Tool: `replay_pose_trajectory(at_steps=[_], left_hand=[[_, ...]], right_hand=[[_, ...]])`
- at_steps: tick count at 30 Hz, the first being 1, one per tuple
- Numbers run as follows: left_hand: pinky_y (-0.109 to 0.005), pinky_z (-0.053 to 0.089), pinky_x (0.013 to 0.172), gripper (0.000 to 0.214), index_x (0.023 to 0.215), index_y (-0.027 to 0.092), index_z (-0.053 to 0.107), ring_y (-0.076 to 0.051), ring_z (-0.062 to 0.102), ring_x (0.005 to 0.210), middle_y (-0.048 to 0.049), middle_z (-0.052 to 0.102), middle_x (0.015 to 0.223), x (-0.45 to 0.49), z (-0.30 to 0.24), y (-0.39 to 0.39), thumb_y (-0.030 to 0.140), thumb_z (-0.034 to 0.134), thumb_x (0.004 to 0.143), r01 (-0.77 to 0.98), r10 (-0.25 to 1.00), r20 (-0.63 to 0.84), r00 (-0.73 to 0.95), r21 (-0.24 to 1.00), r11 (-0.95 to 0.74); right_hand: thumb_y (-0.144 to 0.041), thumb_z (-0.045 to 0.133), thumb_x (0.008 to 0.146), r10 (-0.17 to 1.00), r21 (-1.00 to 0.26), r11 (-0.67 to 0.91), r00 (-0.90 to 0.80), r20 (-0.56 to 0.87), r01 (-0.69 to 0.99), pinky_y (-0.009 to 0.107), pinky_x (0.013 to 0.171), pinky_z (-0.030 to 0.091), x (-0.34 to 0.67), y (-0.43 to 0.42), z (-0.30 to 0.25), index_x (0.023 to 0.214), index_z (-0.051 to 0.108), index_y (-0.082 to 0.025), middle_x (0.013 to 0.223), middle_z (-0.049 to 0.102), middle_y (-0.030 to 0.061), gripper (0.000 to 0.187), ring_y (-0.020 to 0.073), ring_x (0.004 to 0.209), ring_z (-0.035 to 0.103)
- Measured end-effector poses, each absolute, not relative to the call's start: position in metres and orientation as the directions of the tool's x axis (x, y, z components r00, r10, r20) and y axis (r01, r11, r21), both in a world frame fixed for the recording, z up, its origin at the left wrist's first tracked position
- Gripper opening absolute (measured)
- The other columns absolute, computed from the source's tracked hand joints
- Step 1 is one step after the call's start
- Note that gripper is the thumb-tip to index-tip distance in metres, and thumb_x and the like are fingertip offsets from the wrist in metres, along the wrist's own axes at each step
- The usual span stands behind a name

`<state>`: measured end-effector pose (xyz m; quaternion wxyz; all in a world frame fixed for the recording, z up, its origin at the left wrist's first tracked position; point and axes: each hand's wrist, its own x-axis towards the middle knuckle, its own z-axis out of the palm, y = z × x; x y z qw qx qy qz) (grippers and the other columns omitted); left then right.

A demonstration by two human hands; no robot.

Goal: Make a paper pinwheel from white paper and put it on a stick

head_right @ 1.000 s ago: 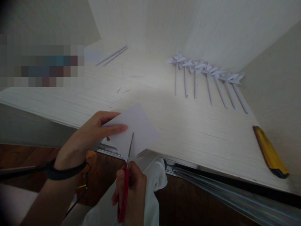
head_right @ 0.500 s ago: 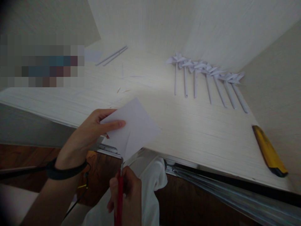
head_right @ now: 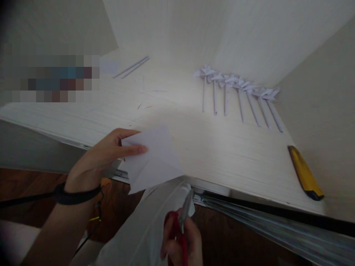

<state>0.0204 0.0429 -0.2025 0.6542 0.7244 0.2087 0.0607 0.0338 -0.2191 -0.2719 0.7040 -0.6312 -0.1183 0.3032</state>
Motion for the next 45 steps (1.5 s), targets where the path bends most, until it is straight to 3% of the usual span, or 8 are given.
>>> replay_pose_trajectory(at_steps=[2,8,13,20,26,31,38,45], left_hand=[[-0.017,0.04,0.042,0.034,0.084,0.013,0.069,-0.01,0.052,0.051,0.0006,0.06,0.063,0.02,-0.203,0.044,0.042,0.07,0.067,0.226,0.349,-0.189,0.918,0.972,-0.069],[-0.02,0.047,0.051,0.026,0.08,0.014,0.07,-0.013,0.059,0.059,-0.0027,0.067,0.072,0.018,-0.202,0.045,0.037,0.071,0.069,0.21,0.239,-0.187,0.953,0.975,-0.076],[-0.017,0.04,0.044,0.022,0.07,0.014,0.066,-0.011,0.054,0.053,-0.0004,0.063,0.062,0.017,-0.202,0.044,0.035,0.07,0.07,0.211,0.174,-0.188,0.967,0.969,-0.126],[-0.017,0.038,0.043,0.025,0.064,0.014,0.061,-0.01,0.052,0.05,0.0014,0.058,0.058,0.018,-0.2,0.042,0.038,0.07,0.068,0.221,0.223,-0.201,0.954,0.973,-0.067],[-0.018,0.04,0.047,0.027,0.083,0.015,0.068,-0.01,0.051,0.056,-0.0013,0.062,0.068,0.018,-0.204,0.044,0.039,0.066,0.071,0.161,0.2,-0.155,0.968,0.987,-0.014],[-0.018,0.037,0.046,0.037,0.075,0.012,0.066,-0.009,0.045,0.053,-0.0014,0.057,0.063,0.019,-0.203,0.047,0.049,0.06,0.074,0.118,0.169,-0.099,0.981,0.987,-0.108],[-0.022,0.043,0.058,0.029,0.085,0.014,0.066,-0.013,0.052,0.065,-0.0023,0.059,0.074,0.018,-0.207,0.044,0.042,0.062,0.076,0.161,0.048,-0.16,0.986,0.987,-0.026],[-0.019,0.041,0.055,0.02,0.071,0.014,0.062,-0.009,0.05,0.057,0.0013,0.057,0.063,0.018,-0.208,0.047,0.033,0.066,0.075,0.167,0.088,-0.171,0.981,0.984,0.055]], right_hand=[[-0.055,0.066,0.07,0.584,-0.952,0.09,0.79,-0.187,-0.292,0.02,0.045,0.034,0.05,-0.213,-0.259,0.072,0.052,-0.02,0.057,0.049,-0.0027,0.038,0.0091,0.048,0.041],[-0.031,0.075,0.067,0.381,-0.991,0.078,0.922,-0.071,-0.109,0.022,0.057,0.043,0.078,-0.178,-0.226,0.09,0.053,-0.022,0.087,0.061,0.0004,0.033,0.0097,0.062,0.052],[-0.022,0.075,0.065,0.38,-0.994,0.076,0.924,-0.046,-0.081,0.02,0.056,0.044,0.083,-0.162,-0.212,0.084,0.054,-0.021,0.084,0.061,-0.0001,0.028,0.0091,0.062,0.053],[-0.022,0.074,0.067,0.393,-0.999,-0.031,0.919,-0.023,-0.012,0.016,0.048,0.042,0.084,-0.162,-0.216,0.077,0.055,-0.019,0.069,0.055,-0.0045,0.022,0.0068,0.054,0.051],[-0.021,0.074,0.068,0.183,-1.0,0.009,0.983,0.016,0.014,0.018,0.064,0.047,0.072,-0.149,-0.215,0.078,0.055,-0.018,0.072,0.057,-0.0044,0.021,0.0073,0.065,0.056],[-0.023,0.07,0.073,0.008,-0.991,-0.058,0.993,0.118,0.118,0.019,0.061,0.046,0.067,-0.134,-0.214,0.081,0.053,-0.018,0.073,0.055,-0.0039,0.019,0.0077,0.062,0.054],[-0.021,0.069,0.073,-0.094,-0.961,-0.091,0.959,0.269,0.261,0.021,0.062,0.047,0.067,-0.122,-0.222,0.079,0.054,-0.019,0.073,0.057,-0.0023,0.017,0.0103,0.066,0.057],[-0.027,0.071,0.073,-0.096,-0.989,-0.015,0.984,0.15,0.15,0.02,0.066,0.048,0.058,-0.116,-0.225,0.083,0.055,-0.02,0.079,0.056,-0.0027,0.02,0.0093,0.07,0.057]])
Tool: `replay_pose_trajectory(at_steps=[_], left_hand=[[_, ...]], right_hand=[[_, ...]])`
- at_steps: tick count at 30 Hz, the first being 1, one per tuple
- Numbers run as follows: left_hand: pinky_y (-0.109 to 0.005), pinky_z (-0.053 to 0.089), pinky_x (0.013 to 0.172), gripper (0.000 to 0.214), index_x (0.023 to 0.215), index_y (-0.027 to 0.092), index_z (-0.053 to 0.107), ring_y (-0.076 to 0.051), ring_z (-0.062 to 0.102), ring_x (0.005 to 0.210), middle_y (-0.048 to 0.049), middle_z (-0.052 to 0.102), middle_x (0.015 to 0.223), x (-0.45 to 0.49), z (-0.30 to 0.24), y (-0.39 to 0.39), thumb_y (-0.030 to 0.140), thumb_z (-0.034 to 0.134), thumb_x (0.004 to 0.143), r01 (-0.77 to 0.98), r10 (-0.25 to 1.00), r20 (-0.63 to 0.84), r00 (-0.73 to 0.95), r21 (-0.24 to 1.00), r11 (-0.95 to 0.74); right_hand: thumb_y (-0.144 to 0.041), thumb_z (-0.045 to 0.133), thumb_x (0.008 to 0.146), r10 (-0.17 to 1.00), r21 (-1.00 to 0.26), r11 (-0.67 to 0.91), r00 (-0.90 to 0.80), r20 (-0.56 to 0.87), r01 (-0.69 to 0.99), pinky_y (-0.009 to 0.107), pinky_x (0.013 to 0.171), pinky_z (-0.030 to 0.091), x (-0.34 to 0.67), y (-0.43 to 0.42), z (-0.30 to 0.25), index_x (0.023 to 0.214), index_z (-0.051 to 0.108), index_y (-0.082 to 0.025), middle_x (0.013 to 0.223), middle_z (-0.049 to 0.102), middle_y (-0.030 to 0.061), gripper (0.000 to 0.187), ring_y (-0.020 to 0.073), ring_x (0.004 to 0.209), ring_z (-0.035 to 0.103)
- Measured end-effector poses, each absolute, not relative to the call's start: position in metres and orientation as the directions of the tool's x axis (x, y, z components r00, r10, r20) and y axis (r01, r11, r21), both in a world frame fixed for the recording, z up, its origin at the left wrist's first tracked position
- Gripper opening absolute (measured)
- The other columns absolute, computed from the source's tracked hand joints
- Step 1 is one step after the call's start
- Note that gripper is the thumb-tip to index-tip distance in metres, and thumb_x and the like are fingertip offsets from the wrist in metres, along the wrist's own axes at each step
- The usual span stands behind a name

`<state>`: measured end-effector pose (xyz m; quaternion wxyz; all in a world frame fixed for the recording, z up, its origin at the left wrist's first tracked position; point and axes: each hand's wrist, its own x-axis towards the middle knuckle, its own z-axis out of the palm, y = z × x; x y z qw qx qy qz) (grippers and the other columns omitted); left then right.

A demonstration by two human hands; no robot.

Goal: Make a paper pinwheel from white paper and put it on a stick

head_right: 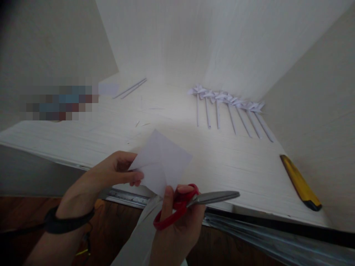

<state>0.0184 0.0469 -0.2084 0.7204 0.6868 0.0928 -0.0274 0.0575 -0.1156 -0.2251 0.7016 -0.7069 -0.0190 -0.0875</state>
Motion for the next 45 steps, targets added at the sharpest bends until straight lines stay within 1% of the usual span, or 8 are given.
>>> replay_pose_trajectory(at_steps=[6,14,19,24,31,38,42,45], left_hand=[[-0.016,0.038,0.049,0.015,0.075,0.015,0.062,-0.007,0.048,0.052,0.0031,0.056,0.059,0.02,-0.204,0.046,0.03,0.066,0.074,0.138,0.179,-0.146,0.973,0.989,0.055],[-0.018,0.038,0.046,0.021,0.068,0.014,0.06,-0.008,0.046,0.049,0.0033,0.054,0.055,0.02,-0.206,0.043,0.031,0.072,0.063,0.206,0.288,-0.216,0.933,0.976,0.066],[-0.018,0.037,0.047,0.018,0.065,0.015,0.06,-0.008,0.047,0.049,0.0031,0.057,0.056,0.021,-0.204,0.044,0.027,0.071,0.06,0.163,0.238,-0.189,0.953,0.979,0.124],[-0.017,0.036,0.048,0.015,0.062,0.015,0.06,-0.007,0.045,0.05,0.0035,0.056,0.056,0.021,-0.203,0.043,0.026,0.07,0.063,0.105,0.222,-0.121,0.968,0.991,0.081],[-0.019,0.038,0.054,0.023,0.084,0.015,0.066,-0.01,0.05,0.061,-0.0008,0.063,0.072,0.02,-0.213,0.038,0.032,0.069,0.069,0.115,0.123,-0.122,0.985,0.991,0.062],[-0.019,0.035,0.048,0.025,0.064,0.014,0.058,-0.009,0.045,0.052,0.0021,0.051,0.055,0.025,-0.21,0.034,0.033,0.054,0.078,0.169,0.245,-0.127,0.961,0.972,-0.161],[-0.018,0.032,0.043,0.026,0.057,0.016,0.051,-0.008,0.042,0.045,0.0037,0.047,0.048,0.027,-0.21,0.033,0.033,0.055,0.076,0.152,0.376,-0.089,0.922,0.978,-0.14],[-0.017,0.03,0.04,0.027,0.054,0.017,0.048,-0.007,0.039,0.042,0.0051,0.044,0.045,0.029,-0.209,0.031,0.033,0.057,0.073,0.121,0.478,-0.057,0.877,0.987,-0.104]], right_hand=[[-0.034,0.068,0.074,-0.021,-1.0,-0.008,0.999,-0.025,-0.025,0.021,0.063,0.048,0.051,-0.116,-0.227,0.089,0.053,-0.02,0.074,0.059,-0.0023,0.026,0.0102,0.064,0.058],[-0.035,0.071,0.07,0.003,-0.99,0.091,0.994,-0.109,-0.109,0.022,0.062,0.048,0.047,-0.106,-0.225,0.087,0.052,-0.02,0.072,0.059,-0.0036,0.029,0.0104,0.064,0.059],[-0.034,0.071,0.071,-0.01,-0.978,0.134,0.987,-0.16,-0.157,0.024,0.068,0.05,0.046,-0.095,-0.219,0.099,0.054,-0.019,0.083,0.064,-0.0006,0.035,0.0126,0.073,0.063],[-0.033,0.071,0.07,0.054,-0.971,0.186,0.988,-0.143,-0.15,0.027,0.074,0.052,0.049,-0.087,-0.22,0.112,0.053,-0.019,0.094,0.067,0.0032,0.048,0.0157,0.083,0.065],[-0.031,0.071,0.07,0.111,-0.984,0.144,0.99,-0.085,-0.101,0.022,0.065,0.05,0.054,-0.087,-0.221,0.085,0.054,-0.019,0.074,0.064,-0.0021,0.025,0.0134,0.074,0.063],[-0.031,0.07,0.072,0.199,-0.974,0.185,0.976,-0.09,-0.128,0.021,0.061,0.048,0.061,-0.087,-0.221,0.083,0.052,-0.02,0.07,0.057,-0.0045,0.024,0.0104,0.065,0.057],[-0.036,0.07,0.072,0.265,-0.971,0.226,0.964,-0.019,-0.081,0.019,0.056,0.046,0.068,-0.1,-0.226,0.083,0.056,-0.02,0.073,0.06,-0.003,0.024,0.0078,0.059,0.054],[-0.051,0.069,0.07,0.404,-0.957,0.234,0.912,-0.067,-0.174,0.018,0.046,0.04,0.067,-0.115,-0.229,0.075,0.057,-0.019,0.062,0.056,-0.0033,0.035,0.007,0.049,0.048]])
